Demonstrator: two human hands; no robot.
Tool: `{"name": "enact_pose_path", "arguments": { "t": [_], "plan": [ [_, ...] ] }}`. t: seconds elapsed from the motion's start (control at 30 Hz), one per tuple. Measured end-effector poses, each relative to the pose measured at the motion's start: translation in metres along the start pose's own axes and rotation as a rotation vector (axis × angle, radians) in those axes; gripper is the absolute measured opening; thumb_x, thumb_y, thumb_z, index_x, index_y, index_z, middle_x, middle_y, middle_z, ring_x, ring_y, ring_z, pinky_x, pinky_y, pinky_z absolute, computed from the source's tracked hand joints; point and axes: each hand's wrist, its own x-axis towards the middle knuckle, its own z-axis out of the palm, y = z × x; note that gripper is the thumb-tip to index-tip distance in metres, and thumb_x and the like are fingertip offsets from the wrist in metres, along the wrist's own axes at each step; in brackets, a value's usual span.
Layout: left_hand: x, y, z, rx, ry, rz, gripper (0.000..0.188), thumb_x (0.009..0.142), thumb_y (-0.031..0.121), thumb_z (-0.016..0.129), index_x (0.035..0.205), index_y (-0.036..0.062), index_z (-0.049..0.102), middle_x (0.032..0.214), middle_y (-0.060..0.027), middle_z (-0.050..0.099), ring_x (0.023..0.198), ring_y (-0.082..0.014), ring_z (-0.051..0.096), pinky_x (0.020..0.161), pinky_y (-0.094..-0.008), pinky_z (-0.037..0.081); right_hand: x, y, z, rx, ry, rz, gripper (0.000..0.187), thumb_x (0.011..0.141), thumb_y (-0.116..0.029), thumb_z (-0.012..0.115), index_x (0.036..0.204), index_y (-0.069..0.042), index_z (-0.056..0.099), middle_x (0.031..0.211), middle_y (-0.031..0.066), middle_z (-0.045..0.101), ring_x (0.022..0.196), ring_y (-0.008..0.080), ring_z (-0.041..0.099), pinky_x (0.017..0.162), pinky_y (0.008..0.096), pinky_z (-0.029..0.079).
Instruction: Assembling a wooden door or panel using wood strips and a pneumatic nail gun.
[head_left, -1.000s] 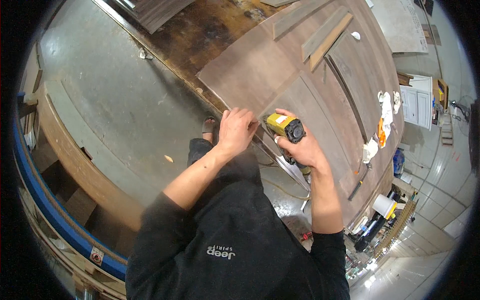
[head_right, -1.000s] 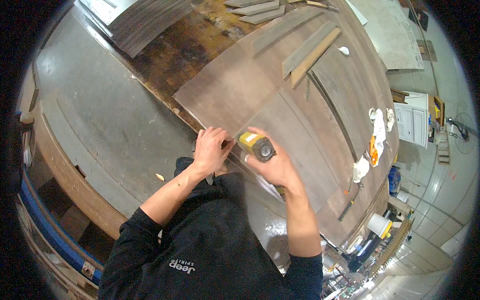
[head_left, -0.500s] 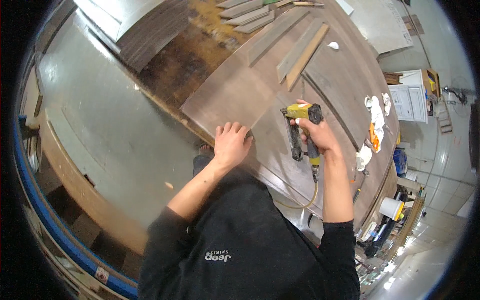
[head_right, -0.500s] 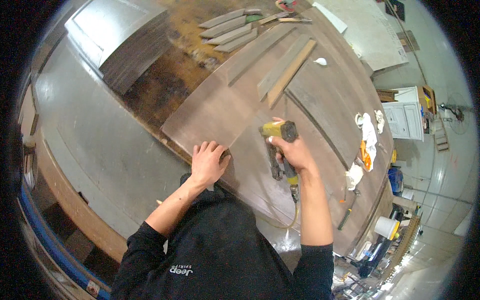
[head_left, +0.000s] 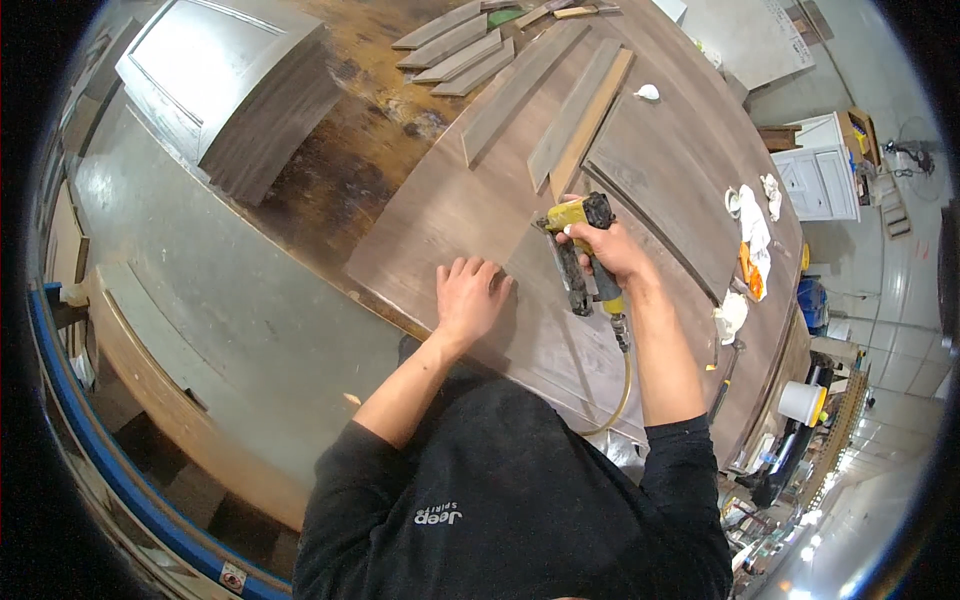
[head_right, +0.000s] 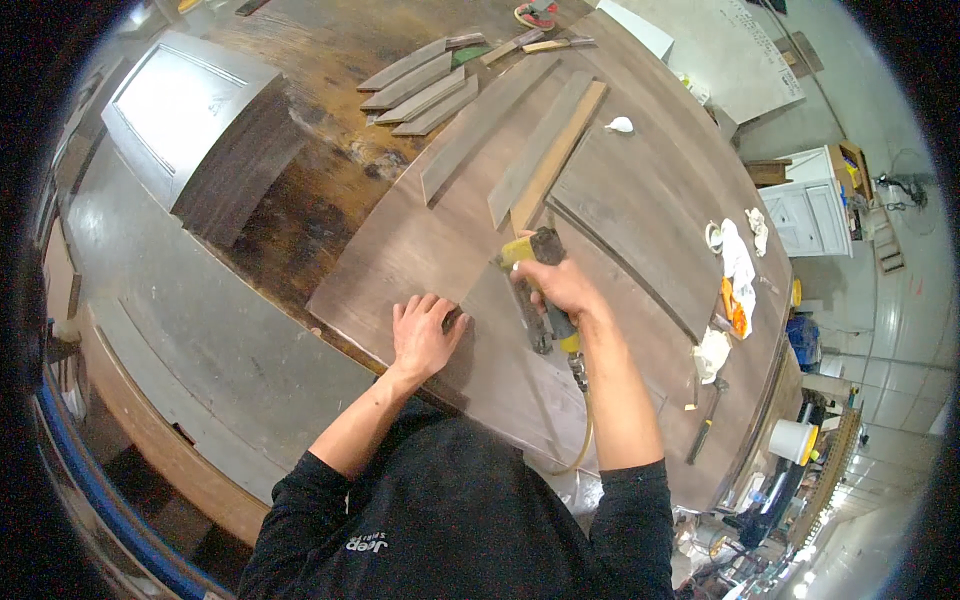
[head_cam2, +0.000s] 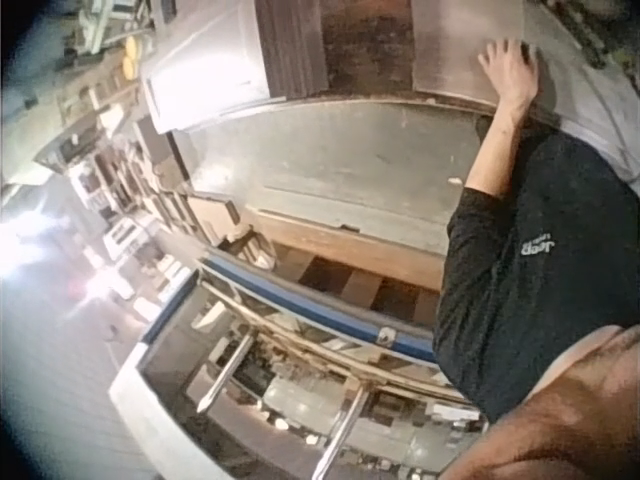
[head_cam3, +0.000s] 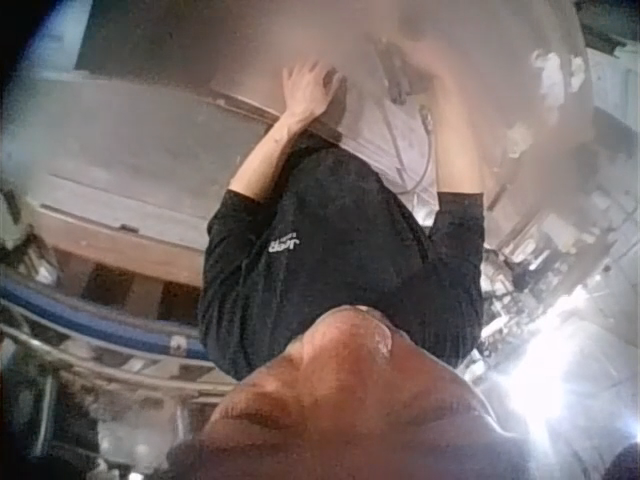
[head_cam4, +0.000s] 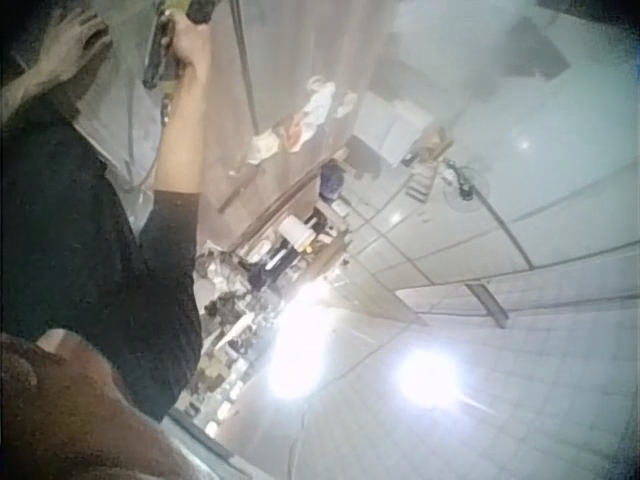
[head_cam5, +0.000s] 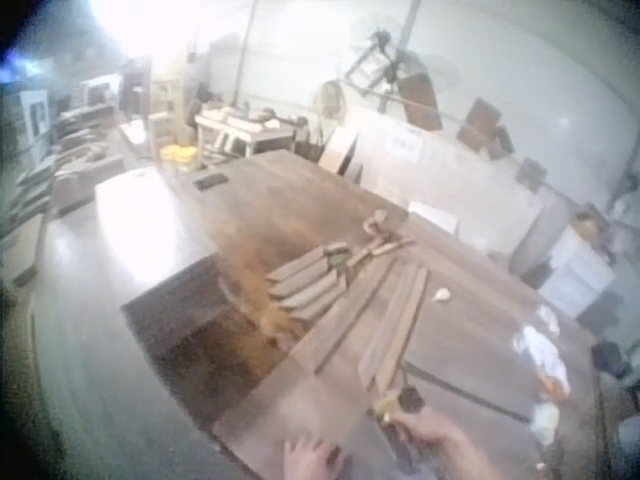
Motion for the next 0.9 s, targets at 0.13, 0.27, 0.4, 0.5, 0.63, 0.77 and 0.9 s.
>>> {"name": "enact_pose_path", "arguments": {
  "t": [0.13,0.27,0.4,0.5,0.63,0.77,0.9],
  "plan": [
    [0.002,0.002,-0.003,-0.01,-0.01,0.008,0.021,0.088,0.03,0.074,0.097,0.0116,0.071,0.096,-0.0055,0.066,0.097,-0.0273,0.06,0.085,-0.0429,0.04,0.005,0.0,-0.005,-0.023,-0.025,-0.006,0.058,0.091,-0.016,0.061,0.148,-0.014,0.05,0.096,0.0043,0.071,0.057,0.0084,0.052,0.053,0.0247,0.046],
    [0.002,0.001,-0.001,0.016,0.012,0.005,0.019,0.085,0.03,0.075,0.094,0.0138,0.072,0.094,-0.0038,0.067,0.095,-0.0258,0.061,0.084,-0.0424,0.04,0.008,0.004,-0.006,-0.001,-0.035,-0.003,0.059,0.092,-0.018,0.061,0.15,-0.015,0.048,0.094,0.0045,0.07,0.057,0.0083,0.053,0.052,0.025,0.046],
    [0.001,0.001,-0.002,0.018,0.0,-0.004,0.02,0.086,0.031,0.074,0.096,0.0135,0.072,0.094,-0.0044,0.067,0.095,-0.0265,0.061,0.085,-0.0427,0.04,0.004,0.005,-0.013,0.023,-0.02,0.009,0.059,0.093,-0.019,0.061,0.15,-0.017,0.047,0.094,0.0044,0.069,0.057,0.0082,0.053,0.051,0.025,0.047],
    [0.001,0.002,-0.002,0.014,0.018,0.011,0.02,0.086,0.028,0.075,0.097,0.0124,0.071,0.094,-0.0048,0.065,0.094,-0.0268,0.06,0.084,-0.0423,0.039,0.003,0.006,-0.015,0.028,-0.018,0.02,0.059,0.093,-0.02,0.061,0.151,-0.019,0.047,0.094,0.0041,0.069,0.057,0.0081,0.053,0.051,0.0249,0.047],
    [0.0,0.001,0.0,0.019,0.03,0.02,0.02,0.086,0.028,0.075,0.098,0.0126,0.071,0.094,-0.0048,0.066,0.094,-0.027,0.06,0.084,-0.0423,0.039,0.003,0.004,-0.014,0.024,0.001,0.027,0.062,0.086,-0.023,0.067,0.146,-0.017,0.051,0.09,0.0055,0.068,0.059,0.0136,0.057,0.052,0.0312,0.048],
    [0.001,0.002,-0.003,0.008,-0.011,-0.005,0.021,0.087,0.028,0.075,0.1,0.0118,0.071,0.096,-0.0055,0.066,0.096,-0.0277,0.06,0.086,-0.043,0.04,-0.001,0.003,-0.012,0.017,0.034,0.009,0.064,0.087,-0.023,0.067,0.148,-0.016,0.05,0.093,0.0063,0.069,0.059,0.0136,0.058,0.053,0.0316,0.048],
    [-0.007,-0.005,-0.003,-0.016,-0.031,0.001,0.028,0.088,0.028,0.074,0.109,0.0108,0.071,0.103,-0.0067,0.065,0.101,-0.0286,0.058,0.089,-0.0436,0.04,-0.019,0.012,-0.001,0.059,0.022,-0.042,0.064,0.09,-0.019,0.065,0.151,-0.018,0.047,0.098,0.005,0.071,0.057,0.0105,0.054,0.052,0.0263,0.047]
  ]
}}
